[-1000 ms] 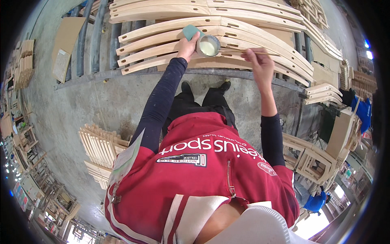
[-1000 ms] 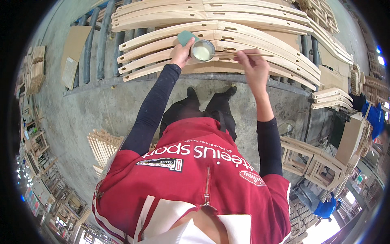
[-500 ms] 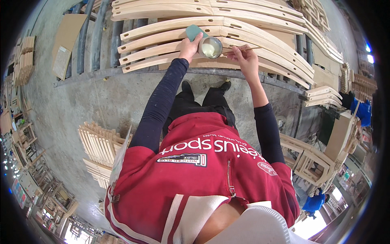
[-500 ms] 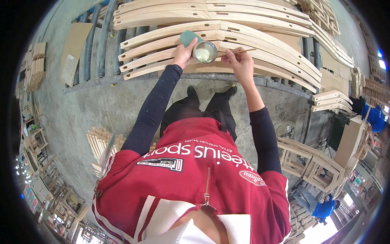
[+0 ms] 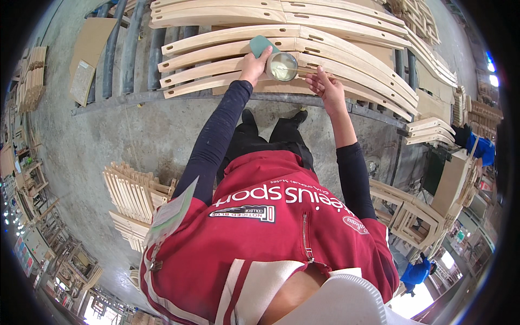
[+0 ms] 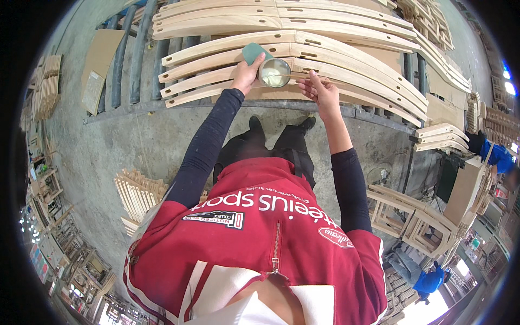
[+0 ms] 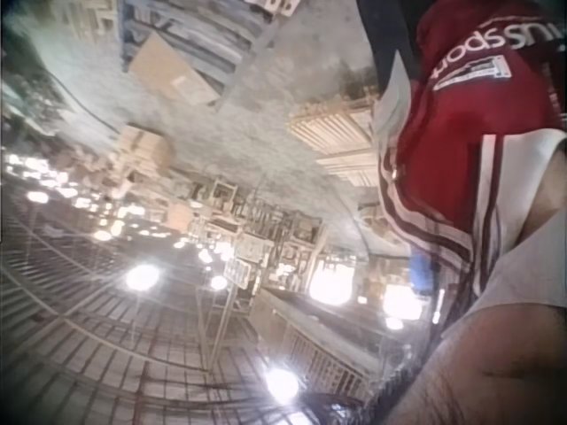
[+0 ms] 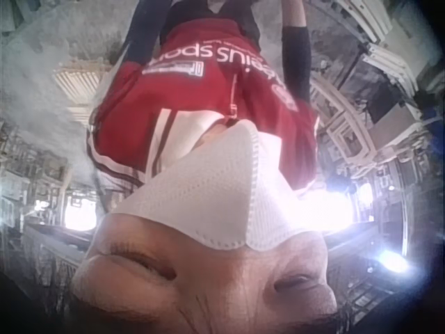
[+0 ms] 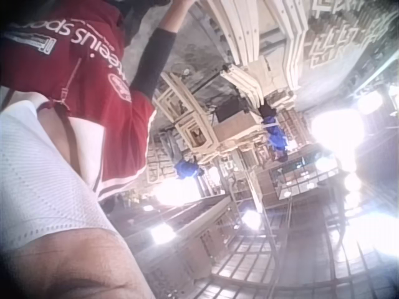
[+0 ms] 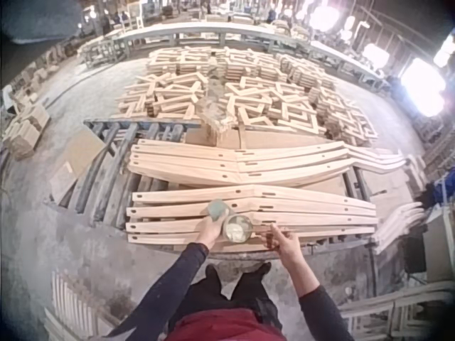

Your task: The person applies a light-colored liquid to curved wooden pieces using a brush. They repeatedly dip the brush into a small container and paint the surface of each piece, moving along a row of stacked parts.

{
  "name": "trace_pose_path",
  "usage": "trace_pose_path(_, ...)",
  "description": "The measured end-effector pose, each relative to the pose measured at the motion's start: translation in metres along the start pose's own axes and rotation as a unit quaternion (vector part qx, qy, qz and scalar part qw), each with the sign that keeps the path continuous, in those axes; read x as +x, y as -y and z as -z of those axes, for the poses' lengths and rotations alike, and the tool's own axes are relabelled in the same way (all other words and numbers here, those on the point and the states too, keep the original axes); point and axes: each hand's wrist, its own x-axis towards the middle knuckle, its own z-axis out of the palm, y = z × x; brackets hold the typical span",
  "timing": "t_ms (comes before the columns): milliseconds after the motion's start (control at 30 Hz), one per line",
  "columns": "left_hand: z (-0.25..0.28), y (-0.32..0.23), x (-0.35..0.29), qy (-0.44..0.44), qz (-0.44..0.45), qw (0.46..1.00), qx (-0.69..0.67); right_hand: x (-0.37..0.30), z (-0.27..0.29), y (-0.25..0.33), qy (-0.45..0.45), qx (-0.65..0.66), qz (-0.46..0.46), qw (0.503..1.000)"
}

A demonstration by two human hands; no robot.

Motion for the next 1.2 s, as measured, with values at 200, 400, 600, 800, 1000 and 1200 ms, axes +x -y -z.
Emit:
trace_pose_path(200,-0.002,-0.006,-0.005,-0.001,0.007,1.0,0.005,0.017,0.015,0.015,-0.002,0.044,0.125,0.991)
trace_pose_path(400,0.0,-0.004,-0.003,0.013,0.028,1.0,0.001,0.038,0.019,0.042,-0.14,-0.258,0.303,0.906)
trace_pose_path(600,-0.001,-0.003,-0.003,0.011,0.021,1.0,-0.005,0.06,0.016,0.026,-0.143,-0.302,0.374,0.865)
trace_pose_path(800,-0.001,-0.008,-0.007,0.008,0.024,1.0,-0.003,0.063,0.016,0.026,-0.195,-0.458,0.397,0.771)
trace_pose_path(1000,-0.002,-0.005,-0.005,0.005,0.028,0.999,-0.019,0.048,-0.004,0.036,-0.133,-0.459,0.396,0.784)
trace_pose_path(1200,-0.001,-0.007,-0.006,0.013,0.035,0.999,-0.005,0.051,0.004,0.041,-0.157,-0.493,0.406,0.753)
